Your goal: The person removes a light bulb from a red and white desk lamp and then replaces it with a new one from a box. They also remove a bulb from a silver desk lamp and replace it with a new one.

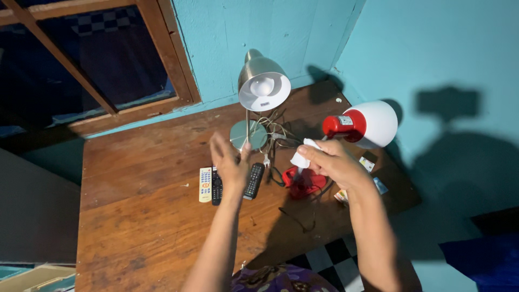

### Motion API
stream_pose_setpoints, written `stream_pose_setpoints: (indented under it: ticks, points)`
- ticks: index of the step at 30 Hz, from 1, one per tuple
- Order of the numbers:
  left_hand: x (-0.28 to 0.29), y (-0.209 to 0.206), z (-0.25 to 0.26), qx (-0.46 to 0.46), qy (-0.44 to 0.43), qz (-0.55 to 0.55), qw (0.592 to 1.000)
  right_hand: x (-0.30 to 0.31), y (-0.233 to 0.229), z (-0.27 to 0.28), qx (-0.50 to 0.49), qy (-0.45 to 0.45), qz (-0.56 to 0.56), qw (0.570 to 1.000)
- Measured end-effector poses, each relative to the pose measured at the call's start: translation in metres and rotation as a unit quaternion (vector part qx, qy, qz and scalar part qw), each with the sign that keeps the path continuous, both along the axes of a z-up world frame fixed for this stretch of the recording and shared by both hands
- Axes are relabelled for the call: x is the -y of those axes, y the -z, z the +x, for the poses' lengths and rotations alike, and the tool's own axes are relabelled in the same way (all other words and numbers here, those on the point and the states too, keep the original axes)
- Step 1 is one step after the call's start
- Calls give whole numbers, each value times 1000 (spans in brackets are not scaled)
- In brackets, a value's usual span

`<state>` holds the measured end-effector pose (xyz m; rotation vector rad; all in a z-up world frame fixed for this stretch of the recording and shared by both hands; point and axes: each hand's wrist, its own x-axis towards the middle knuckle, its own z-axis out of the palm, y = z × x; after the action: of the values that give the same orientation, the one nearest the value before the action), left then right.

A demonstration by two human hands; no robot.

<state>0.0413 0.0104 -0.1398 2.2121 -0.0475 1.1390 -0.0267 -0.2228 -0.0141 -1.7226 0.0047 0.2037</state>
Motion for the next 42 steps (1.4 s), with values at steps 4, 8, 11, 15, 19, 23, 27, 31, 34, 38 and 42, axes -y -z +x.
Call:
stream_pose_setpoints:
  ticks: [4,8,11,15,19,23,27,31,34,38,42]
  points:
    - [6,-75,-39,-100,321,-108,936,-8,-9,6,3,-55,-11,998]
    - [23,-106,-42,-285,416,-428,750,-14,-10,16,7,-72,-21,997]
    - [24,-112,-37,-247,431,-624,603,-12,3,21,32,-122,29,992]
    - [10,-125,-34,-225,411,-724,506,-6,36,21,6,-137,128,982]
    - [-22,-140,-28,-228,324,-722,567,18,66,16,-38,-137,192,971]
    - [-36,-142,-30,-277,280,-705,590,32,98,18,-47,-162,229,959]
    - [-66,-127,-10,-218,229,-733,602,48,123,15,-55,-162,211,962]
    - [-102,-108,-4,-172,245,-739,603,58,136,11,-93,-95,234,963]
    - [-103,-89,-8,-229,349,-649,636,51,129,15,-81,-29,222,971]
    - [-46,-59,-18,-338,479,-438,681,32,96,23,-19,-6,220,975]
    - [33,-57,-39,-376,502,-418,657,-4,65,29,-3,-35,115,993]
